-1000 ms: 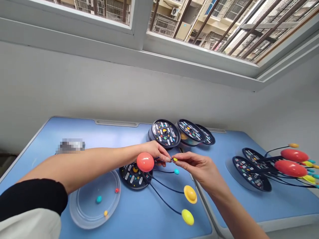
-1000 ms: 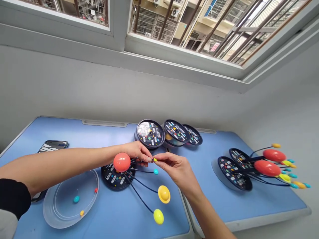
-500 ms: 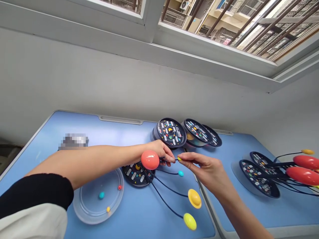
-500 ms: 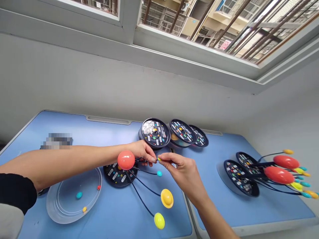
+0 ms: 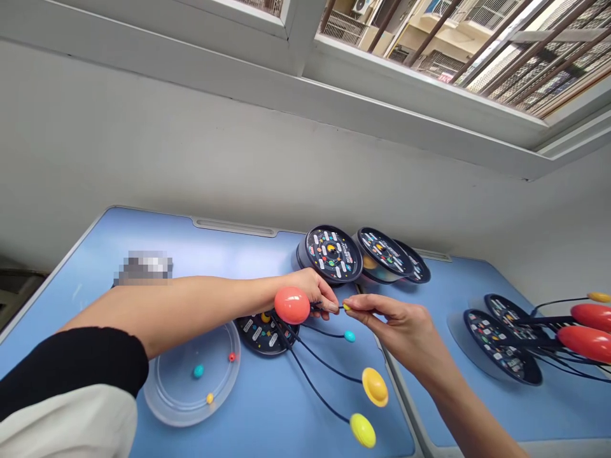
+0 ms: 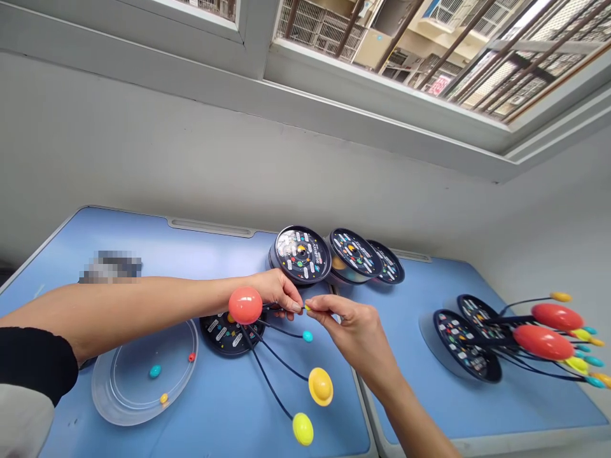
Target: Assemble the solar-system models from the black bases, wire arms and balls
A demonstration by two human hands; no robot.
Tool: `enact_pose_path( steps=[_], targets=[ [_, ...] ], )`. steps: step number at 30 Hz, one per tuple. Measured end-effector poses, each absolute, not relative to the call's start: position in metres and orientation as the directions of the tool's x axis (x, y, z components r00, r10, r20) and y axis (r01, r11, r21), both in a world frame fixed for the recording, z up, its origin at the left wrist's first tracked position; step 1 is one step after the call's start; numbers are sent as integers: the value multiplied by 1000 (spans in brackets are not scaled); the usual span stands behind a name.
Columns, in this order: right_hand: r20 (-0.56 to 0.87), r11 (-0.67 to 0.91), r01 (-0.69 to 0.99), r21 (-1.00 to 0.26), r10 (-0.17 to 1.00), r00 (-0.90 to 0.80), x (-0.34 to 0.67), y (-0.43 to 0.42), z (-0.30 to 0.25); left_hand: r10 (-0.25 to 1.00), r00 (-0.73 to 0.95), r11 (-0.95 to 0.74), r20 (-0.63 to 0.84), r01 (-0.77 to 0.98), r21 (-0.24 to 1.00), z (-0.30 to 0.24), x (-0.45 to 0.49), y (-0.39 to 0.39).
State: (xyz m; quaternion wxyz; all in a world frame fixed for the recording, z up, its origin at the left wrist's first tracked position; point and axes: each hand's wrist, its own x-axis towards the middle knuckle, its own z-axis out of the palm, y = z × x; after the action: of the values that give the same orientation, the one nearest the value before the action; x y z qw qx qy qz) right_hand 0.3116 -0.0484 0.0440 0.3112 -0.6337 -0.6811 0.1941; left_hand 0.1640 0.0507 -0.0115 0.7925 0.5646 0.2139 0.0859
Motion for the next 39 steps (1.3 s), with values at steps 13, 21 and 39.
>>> enact_pose_path(
  steps=[13,21,39],
  targets=[
    [225,268,798,-540,960,-170,310,-44,44,387,900,250,-198,105,963,-17,164,52],
    [251,312,809,-499,945,-209,306,-45,46,396,895,267,-204,100,959,-14,161,50],
    [324,370,780,-505,919,-226,304,-44,40,423,895,314,-143,4,950,-24,165,51]
  ],
)
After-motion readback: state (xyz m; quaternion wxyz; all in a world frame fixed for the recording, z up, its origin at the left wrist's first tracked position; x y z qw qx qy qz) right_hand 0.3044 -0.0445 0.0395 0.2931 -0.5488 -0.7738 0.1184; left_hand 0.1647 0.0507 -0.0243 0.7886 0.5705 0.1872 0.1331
